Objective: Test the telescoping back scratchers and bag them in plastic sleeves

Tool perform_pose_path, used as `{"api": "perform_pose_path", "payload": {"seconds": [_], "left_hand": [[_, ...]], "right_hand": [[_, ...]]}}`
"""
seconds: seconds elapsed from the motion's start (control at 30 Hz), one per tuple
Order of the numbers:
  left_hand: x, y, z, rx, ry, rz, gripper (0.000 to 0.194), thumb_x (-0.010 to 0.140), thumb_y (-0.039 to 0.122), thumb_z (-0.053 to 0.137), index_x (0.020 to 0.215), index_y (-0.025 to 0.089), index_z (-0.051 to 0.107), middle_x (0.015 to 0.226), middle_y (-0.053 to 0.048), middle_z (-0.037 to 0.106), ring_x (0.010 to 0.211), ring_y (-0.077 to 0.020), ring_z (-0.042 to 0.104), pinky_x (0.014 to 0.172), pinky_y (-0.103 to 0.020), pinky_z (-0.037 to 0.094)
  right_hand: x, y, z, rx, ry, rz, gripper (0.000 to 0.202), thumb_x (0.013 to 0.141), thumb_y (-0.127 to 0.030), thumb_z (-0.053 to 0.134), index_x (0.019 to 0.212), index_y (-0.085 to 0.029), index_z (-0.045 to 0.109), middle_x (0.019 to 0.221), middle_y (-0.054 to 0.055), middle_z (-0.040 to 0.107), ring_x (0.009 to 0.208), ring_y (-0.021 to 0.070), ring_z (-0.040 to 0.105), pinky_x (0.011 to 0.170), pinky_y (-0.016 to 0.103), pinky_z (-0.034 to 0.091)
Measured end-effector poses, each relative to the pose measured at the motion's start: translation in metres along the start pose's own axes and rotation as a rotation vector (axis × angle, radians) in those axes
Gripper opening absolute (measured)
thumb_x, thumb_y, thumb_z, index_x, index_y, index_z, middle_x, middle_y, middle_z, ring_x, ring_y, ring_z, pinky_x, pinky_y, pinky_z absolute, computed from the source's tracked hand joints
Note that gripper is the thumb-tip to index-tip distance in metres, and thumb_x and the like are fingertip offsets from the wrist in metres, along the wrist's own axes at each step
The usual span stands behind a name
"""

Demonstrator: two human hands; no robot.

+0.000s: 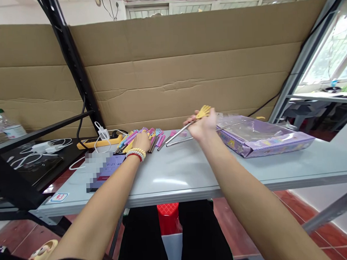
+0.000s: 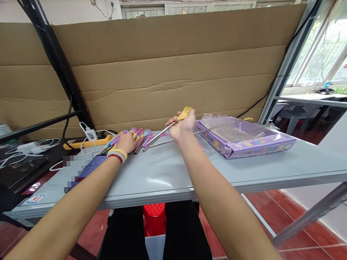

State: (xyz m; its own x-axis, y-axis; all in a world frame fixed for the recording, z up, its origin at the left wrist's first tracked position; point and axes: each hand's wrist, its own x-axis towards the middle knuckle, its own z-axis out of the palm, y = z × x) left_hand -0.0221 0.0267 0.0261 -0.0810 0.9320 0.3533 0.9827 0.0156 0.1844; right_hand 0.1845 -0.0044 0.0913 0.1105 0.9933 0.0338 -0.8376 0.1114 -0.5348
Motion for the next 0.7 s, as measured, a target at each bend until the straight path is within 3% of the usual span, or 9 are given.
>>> {"api": "perform_pose_path", "payload": {"seconds": [0.1,0.2,0.3,0.37,0.43,0.5,0.57,0.63,0.7], "left_hand": [[0.015,0.004,0.012,-0.056,0.092,-0.036,0.031,0.087,0.031,0.047,0.099,0.008,0.065,0.103,-0.022,0.066,0.101,-0.0305,0.061,0.081,-0.035,0.045],[0.014,0.01,0.004,-0.388,0.14,0.03,0.043,0.093,0.037,0.032,0.088,0.011,0.066,0.094,-0.016,0.068,0.091,-0.0252,0.063,0.078,-0.033,0.045],[0.007,0.016,-0.012,-0.677,-0.111,0.253,0.047,0.092,0.046,0.031,0.079,0.014,0.063,0.074,-0.006,0.066,0.066,-0.0164,0.06,0.064,-0.027,0.044],[0.002,0.019,-0.017,-0.602,-0.149,0.361,0.038,0.088,0.042,0.04,0.07,0.016,0.061,0.065,-0.003,0.063,0.06,-0.0146,0.055,0.06,-0.026,0.042],[-0.002,0.021,-0.016,-0.467,-0.055,0.36,0.033,0.086,0.036,0.043,0.066,0.017,0.06,0.063,-0.003,0.062,0.062,-0.0159,0.055,0.062,-0.027,0.041],[-0.004,0.023,-0.009,-0.351,0.022,0.277,0.032,0.087,0.033,0.041,0.069,0.016,0.063,0.069,-0.007,0.065,0.07,-0.0191,0.059,0.068,-0.029,0.043],[-0.006,0.027,0.001,-0.229,0.009,0.159,0.033,0.086,0.034,0.042,0.077,0.014,0.067,0.079,-0.013,0.068,0.079,-0.0239,0.063,0.073,-0.033,0.045],[-0.009,0.032,0.009,-0.109,-0.03,0.052,0.031,0.085,0.032,0.046,0.09,0.011,0.069,0.092,-0.019,0.068,0.089,-0.0284,0.064,0.077,-0.035,0.046],[-0.014,0.038,0.015,-0.015,-0.059,0.013,0.03,0.083,0.026,0.048,0.1,0.01,0.068,0.106,-0.021,0.065,0.099,-0.0301,0.062,0.081,-0.036,0.047]], "right_hand": [[0.029,0.03,0.017,-0.107,0.093,0.049,0.043,0.092,-0.057,0.018,0.079,-0.022,0.038,0.056,-0.006,0.033,0.042,0.0092,0.036,0.039,0.021,0.035],[0.041,0.049,0.025,-0.16,0.154,0.038,0.037,0.093,-0.055,0.024,0.08,-0.023,0.036,0.058,-0.007,0.033,0.041,0.0087,0.036,0.038,0.02,0.034],[0.045,0.061,0.029,-0.192,0.17,0.006,0.034,0.092,-0.055,0.027,0.079,-0.024,0.035,0.06,-0.007,0.032,0.044,0.0087,0.039,0.041,0.02,0.037],[0.048,0.064,0.028,-0.273,0.141,0.004,0.034,0.09,-0.055,0.029,0.08,-0.024,0.037,0.063,-0.005,0.036,0.049,0.0104,0.046,0.046,0.022,0.042],[0.052,0.062,0.024,-0.441,0.104,-0.02,0.03,0.087,-0.053,0.037,0.083,-0.023,0.042,0.068,-0.002,0.044,0.061,0.0137,0.053,0.056,0.028,0.047],[0.056,0.054,0.014,-0.685,0.125,-0.147,0.026,0.078,-0.045,0.053,0.086,-0.021,0.047,0.077,0.001,0.052,0.076,0.0176,0.057,0.07,0.034,0.049],[0.056,0.043,-0.001,-0.933,0.21,-0.384,0.029,0.067,-0.032,0.064,0.089,-0.019,0.05,0.088,0.005,0.056,0.089,0.0205,0.056,0.086,0.037,0.044],[0.052,0.032,-0.018,-1.084,0.27,-0.624,0.031,0.064,-0.026,0.063,0.091,-0.017,0.052,0.094,0.007,0.058,0.093,0.021,0.054,0.092,0.037,0.04],[0.047,0.023,-0.035,-1.163,0.275,-0.783,0.026,0.065,-0.023,0.057,0.09,-0.017,0.053,0.089,0.006,0.059,0.086,0.0193,0.054,0.088,0.036,0.041]]}}
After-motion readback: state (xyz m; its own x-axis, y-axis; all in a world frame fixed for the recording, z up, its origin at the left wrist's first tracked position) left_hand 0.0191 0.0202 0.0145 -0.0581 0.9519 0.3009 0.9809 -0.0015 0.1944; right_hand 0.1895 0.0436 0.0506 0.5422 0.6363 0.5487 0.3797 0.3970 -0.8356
